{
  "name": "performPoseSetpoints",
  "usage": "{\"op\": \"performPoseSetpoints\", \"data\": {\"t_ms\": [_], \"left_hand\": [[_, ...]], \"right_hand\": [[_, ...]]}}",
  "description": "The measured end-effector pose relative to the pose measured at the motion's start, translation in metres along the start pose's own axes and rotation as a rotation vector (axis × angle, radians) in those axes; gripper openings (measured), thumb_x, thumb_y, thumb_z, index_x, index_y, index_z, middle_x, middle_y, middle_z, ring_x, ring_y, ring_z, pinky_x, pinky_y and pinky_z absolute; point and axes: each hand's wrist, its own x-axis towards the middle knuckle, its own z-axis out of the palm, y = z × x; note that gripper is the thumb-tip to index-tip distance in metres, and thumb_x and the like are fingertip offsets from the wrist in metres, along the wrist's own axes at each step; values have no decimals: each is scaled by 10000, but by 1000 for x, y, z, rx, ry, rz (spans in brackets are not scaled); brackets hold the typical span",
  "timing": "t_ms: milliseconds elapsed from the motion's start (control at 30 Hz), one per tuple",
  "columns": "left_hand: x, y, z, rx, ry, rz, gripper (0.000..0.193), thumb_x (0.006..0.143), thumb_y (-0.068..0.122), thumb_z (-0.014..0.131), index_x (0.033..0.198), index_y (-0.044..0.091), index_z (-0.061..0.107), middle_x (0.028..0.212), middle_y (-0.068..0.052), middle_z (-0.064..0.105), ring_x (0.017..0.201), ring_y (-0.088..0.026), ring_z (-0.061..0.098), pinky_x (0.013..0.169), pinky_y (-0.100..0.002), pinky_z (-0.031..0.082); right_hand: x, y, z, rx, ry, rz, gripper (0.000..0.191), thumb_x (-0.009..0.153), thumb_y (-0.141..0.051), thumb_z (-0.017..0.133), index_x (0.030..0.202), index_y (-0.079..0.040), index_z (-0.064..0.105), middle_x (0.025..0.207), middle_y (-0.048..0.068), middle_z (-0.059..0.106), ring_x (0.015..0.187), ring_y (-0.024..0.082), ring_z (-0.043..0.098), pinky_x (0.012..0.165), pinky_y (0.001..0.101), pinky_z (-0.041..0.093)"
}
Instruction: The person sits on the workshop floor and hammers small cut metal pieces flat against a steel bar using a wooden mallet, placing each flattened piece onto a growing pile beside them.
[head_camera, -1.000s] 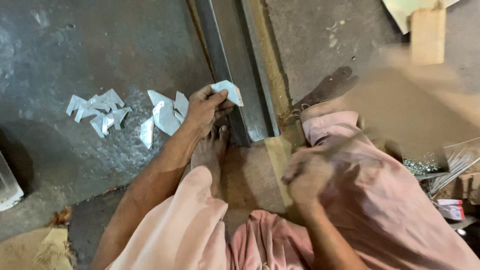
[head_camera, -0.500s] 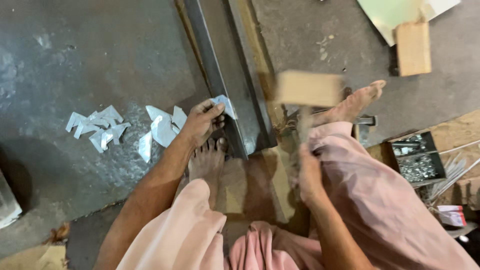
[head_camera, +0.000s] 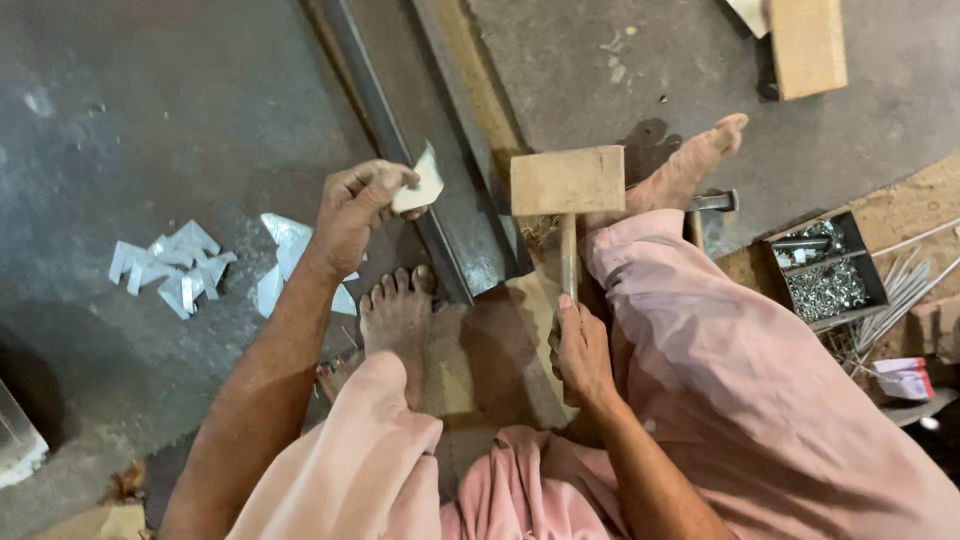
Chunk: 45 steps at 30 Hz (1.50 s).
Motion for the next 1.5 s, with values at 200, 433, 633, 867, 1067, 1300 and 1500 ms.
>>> {"op": "performPoseSetpoints", "data": {"t_ms": [200,433,633,867,1067,1300,1500], "left_hand": [[55,18,76,882,57,-62,310,907,109,668,1211,59,636,964,-234,729,936,-394,726,835,-453,586],[85,-9,99,1309,-53,-203,177,820,25,675,980,-35,722,1038,-334,688,1010,-484,674,860,-540,564],[91,-12,96,1377,-94,-215,188,851,14,639,1003,-38,736,1053,-338,688,1033,-487,675,882,-546,558],[92,-18,95,1354,-103,-252,204,825,1,639,1002,-34,735,1062,-338,680,1041,-489,663,886,-544,548],[91,-20,93,1374,-143,-200,207,822,22,655,1004,-39,731,1063,-331,689,1057,-487,664,909,-545,548],[85,-1,96,1341,-153,-249,270,758,110,775,990,-20,727,1038,-325,667,1030,-491,648,886,-535,542],[36,16,58,461,-165,327,241,793,-88,611,961,1,759,1306,-183,635,1154,-333,669,927,-359,553]], "right_hand": [[-6,-6,-8,-314,183,-451,313,1052,-329,477,968,-47,585,651,21,521,558,101,506,521,329,415],[-13,-13,-5,-21,202,-459,281,1028,-304,520,1054,-25,494,640,132,520,552,221,501,494,405,413],[0,-18,-4,-379,-52,-477,245,1082,-276,508,1040,-38,546,664,125,558,583,219,566,563,380,480],[-2,-25,-2,-327,55,-429,218,1038,-237,489,1088,-26,517,668,198,573,595,347,576,545,465,453],[-3,-21,-5,-360,105,-568,223,1029,-237,506,1095,-24,513,763,291,607,729,521,614,588,515,456],[-2,-15,-4,-436,9,-488,222,1038,-237,519,1069,-16,525,709,261,597,678,452,616,585,478,460],[-10,-18,-5,-301,166,-524,201,1032,-232,501,1029,-33,531,677,234,604,580,381,628,574,460,495]]}}
